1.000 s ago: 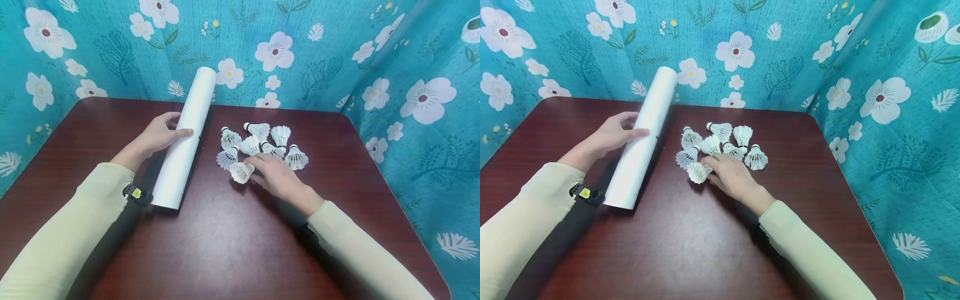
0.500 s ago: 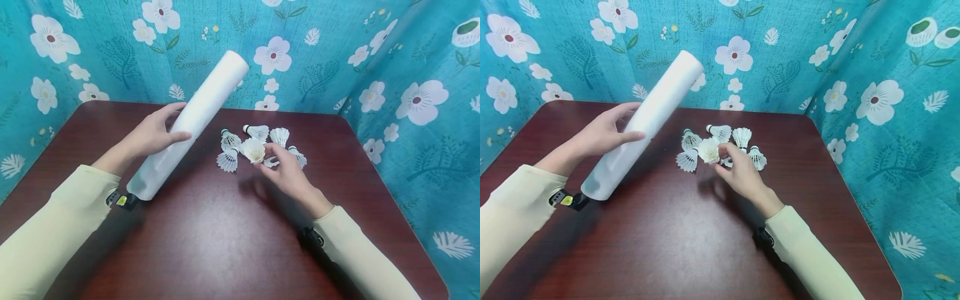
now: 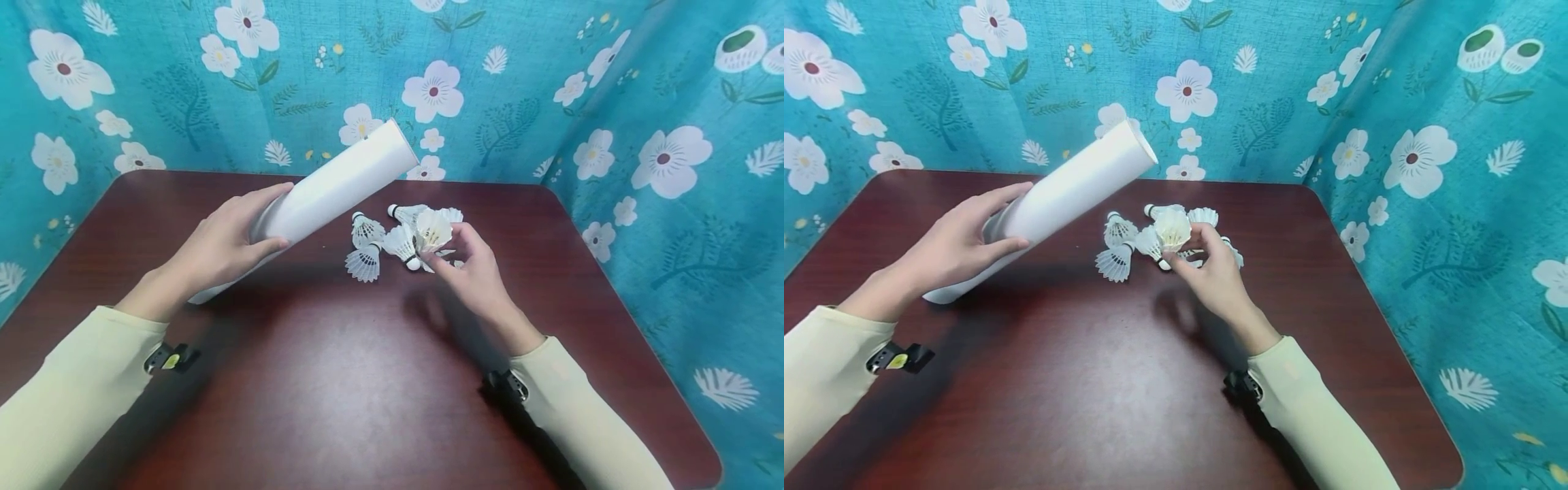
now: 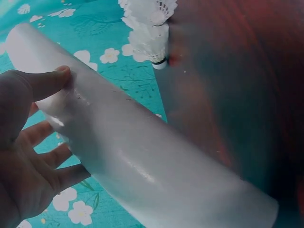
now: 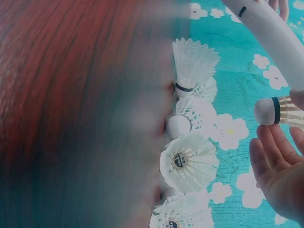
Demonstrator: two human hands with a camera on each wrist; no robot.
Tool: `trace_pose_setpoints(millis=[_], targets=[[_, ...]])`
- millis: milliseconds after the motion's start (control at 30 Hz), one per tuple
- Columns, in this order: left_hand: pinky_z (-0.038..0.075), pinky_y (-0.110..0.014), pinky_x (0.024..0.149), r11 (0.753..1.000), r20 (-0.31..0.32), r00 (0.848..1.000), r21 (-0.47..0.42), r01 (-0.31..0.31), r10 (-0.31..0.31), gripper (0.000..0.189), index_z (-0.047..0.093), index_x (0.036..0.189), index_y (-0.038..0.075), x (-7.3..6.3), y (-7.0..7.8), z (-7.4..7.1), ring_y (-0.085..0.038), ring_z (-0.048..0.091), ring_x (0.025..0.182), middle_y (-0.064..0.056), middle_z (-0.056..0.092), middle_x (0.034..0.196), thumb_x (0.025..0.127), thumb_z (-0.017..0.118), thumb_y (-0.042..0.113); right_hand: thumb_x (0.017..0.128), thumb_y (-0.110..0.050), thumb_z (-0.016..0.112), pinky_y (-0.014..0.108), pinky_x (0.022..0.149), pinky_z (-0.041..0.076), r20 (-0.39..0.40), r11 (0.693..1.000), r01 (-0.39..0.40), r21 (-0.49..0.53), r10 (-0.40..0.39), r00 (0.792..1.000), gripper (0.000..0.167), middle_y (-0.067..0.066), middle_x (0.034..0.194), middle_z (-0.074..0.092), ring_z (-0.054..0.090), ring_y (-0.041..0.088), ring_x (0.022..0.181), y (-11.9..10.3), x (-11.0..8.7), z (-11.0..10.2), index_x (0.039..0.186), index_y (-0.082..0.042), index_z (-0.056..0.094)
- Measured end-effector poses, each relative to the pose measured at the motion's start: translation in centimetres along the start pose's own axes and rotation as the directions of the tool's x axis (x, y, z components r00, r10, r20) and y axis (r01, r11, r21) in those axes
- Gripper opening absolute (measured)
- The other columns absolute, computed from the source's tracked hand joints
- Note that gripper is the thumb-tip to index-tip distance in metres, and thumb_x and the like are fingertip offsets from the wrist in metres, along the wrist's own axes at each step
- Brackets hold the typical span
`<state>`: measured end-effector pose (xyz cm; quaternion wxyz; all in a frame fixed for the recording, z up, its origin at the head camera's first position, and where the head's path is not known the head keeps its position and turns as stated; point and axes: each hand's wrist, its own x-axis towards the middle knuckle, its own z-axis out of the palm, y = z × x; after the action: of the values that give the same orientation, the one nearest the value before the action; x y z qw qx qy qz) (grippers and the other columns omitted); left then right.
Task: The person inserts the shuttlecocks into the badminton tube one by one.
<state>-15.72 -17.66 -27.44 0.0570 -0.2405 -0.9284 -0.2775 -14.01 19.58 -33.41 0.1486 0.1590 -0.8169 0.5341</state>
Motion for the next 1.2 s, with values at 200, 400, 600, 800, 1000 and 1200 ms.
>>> trace_pose_setpoints(millis=[200,400,600,800,1000,1200], targets=[[0.046,-0.062,0.086,1.0,-0.019,1.0,0.026,-0.006,0.006,0.085,0.034,0.157,0.032,-0.9,-0.3,0.0,-0.034,0.047,0.122,-0.008,0.05,0.146,0.087,0.081,0.025,0.084,0.006,0.074,0.027,0.072,0.056,-0.056,0.986,-0.048,0.161,0.057,0.997,0.035,0.006,0.1,0.07,0.068,0.021,0.086,-0.5,0.3,-0.2,0.116,0.005,0.059],[0.047,-0.062,0.084,0.995,-0.037,0.997,0.072,-0.062,0.065,0.085,0.038,0.155,0.031,-1.2,-0.7,-0.3,-0.033,0.048,0.122,-0.006,0.052,0.146,0.084,0.083,0.019,0.087,0.005,0.072,0.025,0.074,0.055,-0.074,0.948,-0.074,0.309,0.101,0.992,0.034,0.003,0.101,0.072,0.07,0.017,0.088,-1.0,0.7,-0.7,0.118,-0.006,0.06],[0.047,-0.064,0.082,0.986,-0.044,0.989,0.099,-0.136,0.141,0.087,0.041,0.154,0.031,-1.4,-1.0,-0.2,-0.033,0.048,0.123,-0.006,0.052,0.145,0.081,0.085,0.012,0.089,0.01,0.066,0.033,0.081,0.057,-0.088,0.861,-0.05,0.506,0.109,0.99,0.035,0.006,0.106,0.072,0.069,0.018,0.094,-1.7,1.3,-1.1,0.119,-0.007,0.06],[0.047,-0.067,0.083,0.978,-0.053,0.98,0.098,-0.185,0.191,0.089,0.043,0.153,0.029,-1.3,-1.1,-0.1,-0.033,0.049,0.124,-0.007,0.053,0.145,0.078,0.086,0.006,0.093,0.01,0.061,0.043,0.088,0.056,-0.081,0.726,-0.065,0.685,0.165,0.983,0.032,0.008,0.107,0.069,0.066,0.019,0.097,-2.9,1.8,-0.9,0.12,-0.006,0.06],[0.047,-0.066,0.086,0.973,-0.067,0.975,0.109,-0.202,0.21,0.09,0.044,0.152,0.028,-1.3,-1.0,-0.2,-0.033,0.048,0.126,-0.007,0.053,0.146,0.076,0.087,0.005,0.095,0.009,0.058,0.043,0.089,0.056,-0.08,0.655,-0.048,0.754,0.164,0.983,0.027,0.01,0.107,0.069,0.068,0.022,0.098,-3.8,2.3,-0.9,0.118,-0.004,0.061],[0.047,-0.067,0.085,0.971,-0.066,0.974,0.119,-0.208,0.217,0.091,0.044,0.152,0.027,-1.4,-1.2,-0.3,-0.034,0.048,0.126,-0.008,0.052,0.146,0.076,0.087,0.004,0.094,0.009,0.058,0.042,0.089,0.056,-0.092,0.632,-0.02,0.775,0.144,0.985,0.027,0.01,0.107,0.071,0.068,0.023,0.099,-4.5,2.8,-1.0,0.117,-0.005,0.062]])
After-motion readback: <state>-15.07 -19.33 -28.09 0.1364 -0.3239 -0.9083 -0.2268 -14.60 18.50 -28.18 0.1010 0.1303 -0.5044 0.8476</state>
